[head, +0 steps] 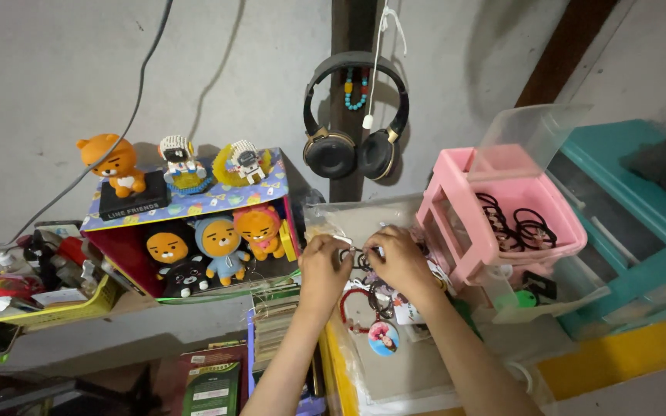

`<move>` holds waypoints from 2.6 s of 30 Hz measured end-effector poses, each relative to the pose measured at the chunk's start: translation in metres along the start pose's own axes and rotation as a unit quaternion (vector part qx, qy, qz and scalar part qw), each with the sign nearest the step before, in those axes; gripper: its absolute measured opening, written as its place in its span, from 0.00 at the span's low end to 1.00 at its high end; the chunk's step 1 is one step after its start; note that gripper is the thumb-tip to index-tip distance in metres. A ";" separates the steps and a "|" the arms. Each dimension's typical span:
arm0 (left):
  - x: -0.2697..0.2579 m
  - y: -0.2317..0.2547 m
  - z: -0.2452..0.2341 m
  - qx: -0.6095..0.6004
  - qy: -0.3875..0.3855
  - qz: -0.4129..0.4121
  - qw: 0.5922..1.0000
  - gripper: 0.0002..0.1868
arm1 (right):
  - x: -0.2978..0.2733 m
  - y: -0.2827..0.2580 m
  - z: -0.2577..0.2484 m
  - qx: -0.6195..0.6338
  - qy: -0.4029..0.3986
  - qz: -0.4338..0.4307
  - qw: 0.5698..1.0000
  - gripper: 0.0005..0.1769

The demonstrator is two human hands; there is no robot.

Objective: The person repeatedly picks up small hair accessories from a pink organizer, places them into a gray pouch, and returns them to the organizer. The person also briefly handles a teal storage box. The activity occurs on a cluttered desk with figurines and headphones visible.

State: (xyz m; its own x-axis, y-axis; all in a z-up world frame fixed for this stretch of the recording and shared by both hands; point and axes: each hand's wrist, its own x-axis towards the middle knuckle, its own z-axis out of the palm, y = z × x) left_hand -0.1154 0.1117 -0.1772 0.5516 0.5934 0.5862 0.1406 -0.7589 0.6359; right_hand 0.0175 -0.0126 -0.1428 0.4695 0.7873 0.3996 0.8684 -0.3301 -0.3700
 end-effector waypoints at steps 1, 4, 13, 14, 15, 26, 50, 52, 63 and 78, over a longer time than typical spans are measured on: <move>0.000 0.000 0.001 0.000 0.000 0.000 1.000 0.09 | 0.000 -0.001 -0.001 0.000 0.000 0.000 1.000 0.06; 0.001 0.002 0.000 0.015 0.003 0.003 1.000 0.08 | 0.000 -0.003 -0.004 -0.001 0.004 -0.022 1.000 0.06; 0.006 0.022 -0.019 0.032 -0.033 0.003 0.999 0.07 | -0.001 -0.001 -0.003 -0.001 0.008 -0.039 0.999 0.07; 0.006 0.022 -0.019 0.035 -0.037 0.005 0.999 0.07 | -0.002 -0.001 -0.002 0.004 0.004 -0.036 0.999 0.07; 0.006 0.022 -0.018 0.038 -0.041 0.007 0.998 0.07 | -0.002 0.000 -0.001 0.010 -0.001 -0.034 0.999 0.08; 0.004 0.016 -0.015 0.022 -0.045 -0.012 0.999 0.08 | 0.000 -0.002 -0.004 0.081 0.060 -0.058 0.993 0.04; 0.006 0.029 -0.032 -0.103 0.032 0.060 0.992 0.06 | 0.001 -0.016 -0.015 0.190 0.139 -0.175 0.956 0.09; 0.004 0.026 -0.030 -0.104 0.045 0.066 0.991 0.06 | 0.000 -0.018 -0.016 0.191 0.138 -0.182 0.955 0.09; -0.010 0.038 -0.034 -0.212 0.064 0.012 0.975 0.13 | -0.007 -0.038 -0.037 0.149 0.182 -0.213 0.948 0.11; 0.013 0.079 -0.074 -0.234 0.090 0.037 0.967 0.15 | -0.002 -0.067 -0.093 0.083 0.202 -0.270 0.938 0.10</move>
State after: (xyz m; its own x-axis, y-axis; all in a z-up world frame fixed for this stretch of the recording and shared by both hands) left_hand -0.1576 0.0793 -0.0818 0.3876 0.6116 0.6897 -0.3039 -0.6216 0.7220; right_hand -0.0267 -0.0406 -0.0406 0.0203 0.5432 0.8394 0.9761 0.1708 -0.1341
